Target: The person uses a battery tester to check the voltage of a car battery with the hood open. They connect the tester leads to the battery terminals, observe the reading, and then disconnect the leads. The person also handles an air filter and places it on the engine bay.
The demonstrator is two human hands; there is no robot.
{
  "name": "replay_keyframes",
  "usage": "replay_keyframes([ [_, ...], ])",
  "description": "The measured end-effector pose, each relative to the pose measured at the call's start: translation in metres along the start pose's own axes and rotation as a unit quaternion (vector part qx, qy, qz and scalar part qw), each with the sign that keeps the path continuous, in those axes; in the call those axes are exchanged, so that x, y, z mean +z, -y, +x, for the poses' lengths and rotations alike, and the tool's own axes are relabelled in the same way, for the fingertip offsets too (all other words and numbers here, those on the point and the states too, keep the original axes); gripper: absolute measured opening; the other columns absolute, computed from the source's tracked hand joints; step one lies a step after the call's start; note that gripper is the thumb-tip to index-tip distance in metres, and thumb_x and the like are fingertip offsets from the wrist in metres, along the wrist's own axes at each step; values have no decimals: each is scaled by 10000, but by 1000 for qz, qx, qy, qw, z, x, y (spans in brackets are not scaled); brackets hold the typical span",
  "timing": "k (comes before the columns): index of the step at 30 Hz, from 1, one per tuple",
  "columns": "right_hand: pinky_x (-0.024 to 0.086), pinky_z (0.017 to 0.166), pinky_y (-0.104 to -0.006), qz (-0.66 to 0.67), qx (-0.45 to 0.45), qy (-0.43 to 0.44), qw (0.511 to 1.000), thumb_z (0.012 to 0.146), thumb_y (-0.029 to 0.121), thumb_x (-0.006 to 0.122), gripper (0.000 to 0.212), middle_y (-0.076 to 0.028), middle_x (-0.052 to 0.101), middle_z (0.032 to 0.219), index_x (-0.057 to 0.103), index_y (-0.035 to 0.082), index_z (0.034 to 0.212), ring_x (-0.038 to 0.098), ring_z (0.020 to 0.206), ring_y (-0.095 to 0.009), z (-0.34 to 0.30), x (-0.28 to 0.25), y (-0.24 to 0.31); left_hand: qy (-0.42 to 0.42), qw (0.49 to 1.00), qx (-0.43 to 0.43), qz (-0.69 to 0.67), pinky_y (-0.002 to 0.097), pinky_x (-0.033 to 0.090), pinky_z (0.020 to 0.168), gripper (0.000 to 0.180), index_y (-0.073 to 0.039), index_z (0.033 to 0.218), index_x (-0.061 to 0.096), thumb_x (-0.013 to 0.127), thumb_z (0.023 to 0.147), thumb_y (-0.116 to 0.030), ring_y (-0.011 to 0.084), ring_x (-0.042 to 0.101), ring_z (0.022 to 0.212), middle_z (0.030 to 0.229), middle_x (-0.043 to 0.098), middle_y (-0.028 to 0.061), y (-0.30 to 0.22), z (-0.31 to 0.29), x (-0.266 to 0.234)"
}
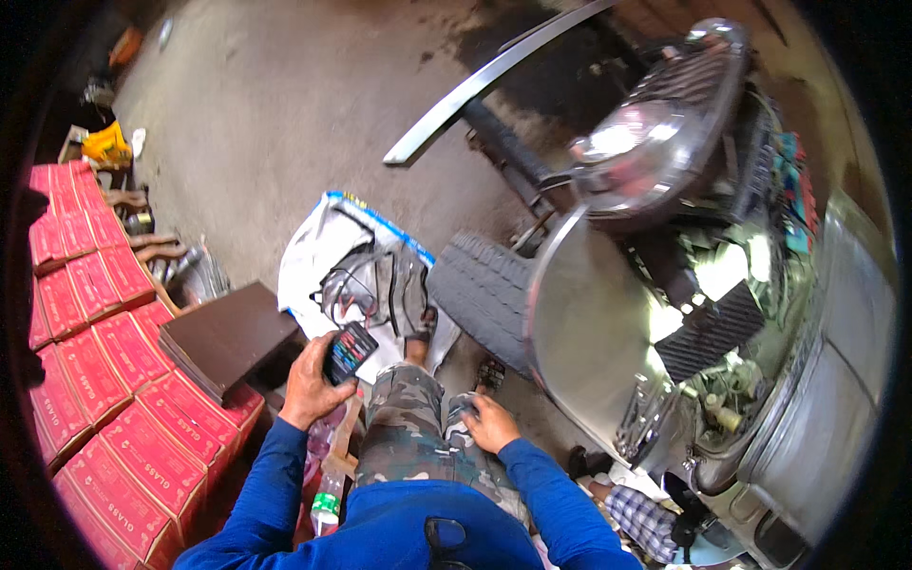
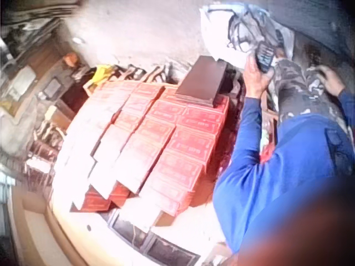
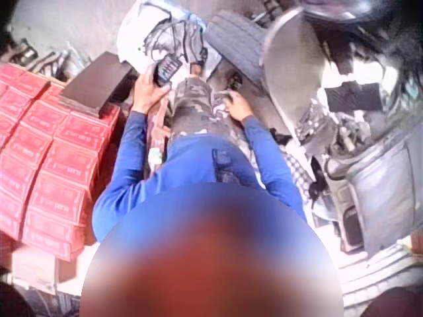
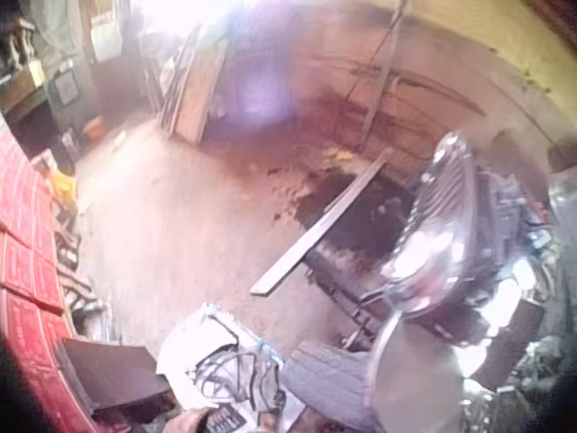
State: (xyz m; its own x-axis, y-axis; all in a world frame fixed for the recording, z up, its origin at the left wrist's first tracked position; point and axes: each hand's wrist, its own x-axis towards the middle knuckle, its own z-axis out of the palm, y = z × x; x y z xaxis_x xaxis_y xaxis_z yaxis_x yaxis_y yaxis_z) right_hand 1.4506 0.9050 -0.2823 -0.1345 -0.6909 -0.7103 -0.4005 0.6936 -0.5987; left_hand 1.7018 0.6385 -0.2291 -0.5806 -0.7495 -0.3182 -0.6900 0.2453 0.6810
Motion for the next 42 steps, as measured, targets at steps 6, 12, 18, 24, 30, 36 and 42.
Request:
replay_keyframes([
  [6,485,1043,-409,38,-283,-318,904,825,143,755,468,-169,656,1237,637,41,1266,555,1273,-363,-67,-160,132,162,971,138,-106,428,532,945,807,-15,1352,491,823,641,-208,406,681,1052,1132,682,244,-173,-13,-47],
  [12,411,1118,-432,-2,-374,-257,891,778,183,812,490,-169,649,1267,670,48,1227,506,1328,-364,-179,-264,83,250,931,225,-138,387,491,1028,805,20,1345,495,862,659,-186,297,644,1148,1219,654,197,-322,-29,-15],
  [18,538,774,-281,337,-274,-239,868,987,129,696,189,-52,736,921,730,10,1131,654,843,-118,-297,-298,-22,305,905,222,-199,363,414,1107,816,42,1345,504,845,627,-144,228,559,1227,1266,609,154,-421,-39,61],
  [24,535,806,-265,252,-242,-430,833,981,116,707,157,-43,743,952,730,-9,1073,648,882,-102,-361,-316,-90,372,860,191,-294,342,365,1138,818,42,1347,505,811,600,-93,216,535,1232,1271,592,122,-467,-50,108],
  [30,506,947,-308,133,-277,-352,884,967,124,721,260,-87,716,1142,687,-7,1189,637,1073,-149,-391,-304,-103,411,844,210,-274,341,368,1140,833,40,1358,492,812,598,-80,212,531,1233,1268,585,119,-490,-51,114],
  [36,508,988,-345,362,-351,-391,770,940,188,751,396,-127,719,1187,647,17,1281,674,1091,-214,-360,-276,-74,488,806,228,-247,353,374,1138,841,42,1388,470,824,632,-58,200,527,1244,1272,586,107,-510,-54,126],
  [42,546,794,-329,119,-264,-603,743,915,117,759,216,-73,720,1000,683,7,1085,664,814,-166,-353,-261,-65,631,730,157,-212,362,515,936,796,49,1369,482,758,722,-324,256,645,1046,1130,673,194,-504,-54,131],
])
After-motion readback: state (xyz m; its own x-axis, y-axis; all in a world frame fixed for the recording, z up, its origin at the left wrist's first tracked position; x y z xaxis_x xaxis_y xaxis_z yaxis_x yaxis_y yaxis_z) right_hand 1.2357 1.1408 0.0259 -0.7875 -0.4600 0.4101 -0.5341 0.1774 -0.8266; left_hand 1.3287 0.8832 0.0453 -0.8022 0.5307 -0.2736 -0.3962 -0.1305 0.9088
